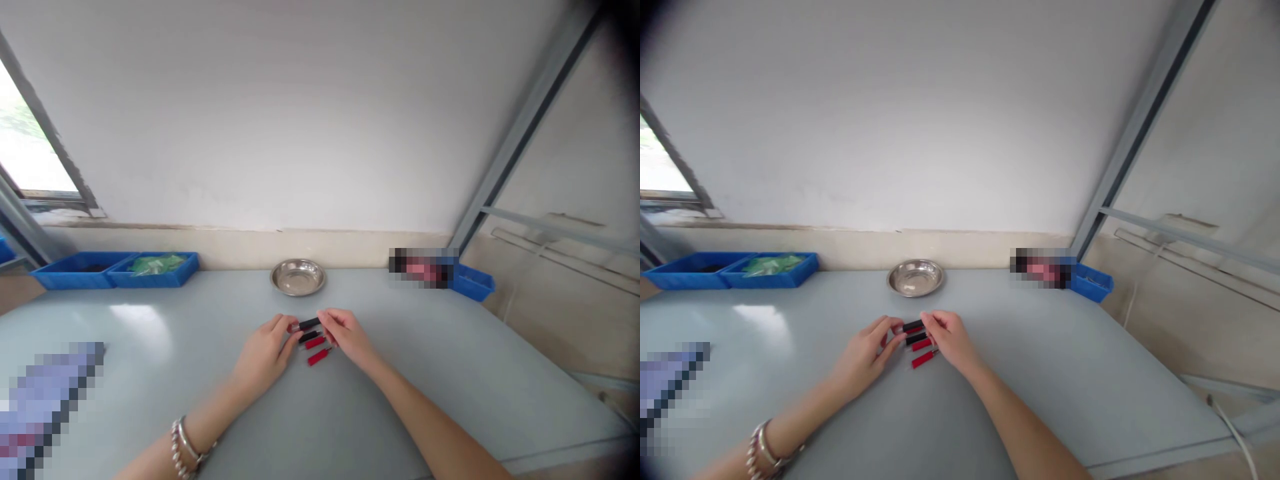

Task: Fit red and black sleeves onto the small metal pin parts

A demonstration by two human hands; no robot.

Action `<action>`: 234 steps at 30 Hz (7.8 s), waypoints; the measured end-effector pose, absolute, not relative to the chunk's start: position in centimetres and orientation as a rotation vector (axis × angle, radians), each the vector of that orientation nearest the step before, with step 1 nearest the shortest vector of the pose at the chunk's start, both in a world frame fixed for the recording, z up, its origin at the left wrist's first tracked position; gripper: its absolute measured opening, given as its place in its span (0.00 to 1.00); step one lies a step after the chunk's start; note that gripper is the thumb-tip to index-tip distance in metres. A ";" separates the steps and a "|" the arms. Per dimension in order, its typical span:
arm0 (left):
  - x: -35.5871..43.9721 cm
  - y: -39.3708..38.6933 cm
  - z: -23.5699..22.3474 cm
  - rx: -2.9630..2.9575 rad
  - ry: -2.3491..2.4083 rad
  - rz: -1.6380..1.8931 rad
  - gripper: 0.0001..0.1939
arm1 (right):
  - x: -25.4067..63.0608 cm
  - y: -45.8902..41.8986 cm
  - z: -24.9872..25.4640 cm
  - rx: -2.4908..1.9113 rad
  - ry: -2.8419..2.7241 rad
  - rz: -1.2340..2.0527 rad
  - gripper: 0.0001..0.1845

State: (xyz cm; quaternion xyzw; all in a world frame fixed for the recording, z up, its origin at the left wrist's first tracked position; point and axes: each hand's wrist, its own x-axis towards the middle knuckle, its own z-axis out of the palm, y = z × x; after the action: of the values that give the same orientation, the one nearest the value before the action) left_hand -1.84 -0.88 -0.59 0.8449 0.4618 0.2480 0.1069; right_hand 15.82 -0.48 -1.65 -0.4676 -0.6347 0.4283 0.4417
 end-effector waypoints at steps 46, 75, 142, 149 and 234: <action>-1.7 -0.9 -0.3 2.502 1.343 0.765 0.15 | 15.9 -0.4 -1.7 -1.144 -1.519 1.117 0.24; -1.7 -1.0 0.0 2.420 1.353 0.760 0.18 | 15.9 -0.2 -2.2 -1.080 -1.560 1.129 0.23; -1.6 -1.0 -0.2 2.411 1.269 0.777 0.14 | 16.1 -0.5 -1.6 -1.045 -1.516 1.162 0.23; -1.7 -0.8 -0.7 2.406 1.313 0.790 0.12 | 16.0 -0.5 -1.5 -1.057 -1.510 1.167 0.23; -1.9 -0.9 -0.4 2.427 1.206 0.660 0.17 | 16.0 -0.7 -1.4 -1.087 -1.520 1.133 0.24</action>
State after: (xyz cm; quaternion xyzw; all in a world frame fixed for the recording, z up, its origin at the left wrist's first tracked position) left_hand -1.87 -0.86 -0.41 0.8567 0.4258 0.2328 0.1750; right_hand 15.95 -0.69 -1.37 -0.4418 -0.6176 0.4603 0.4599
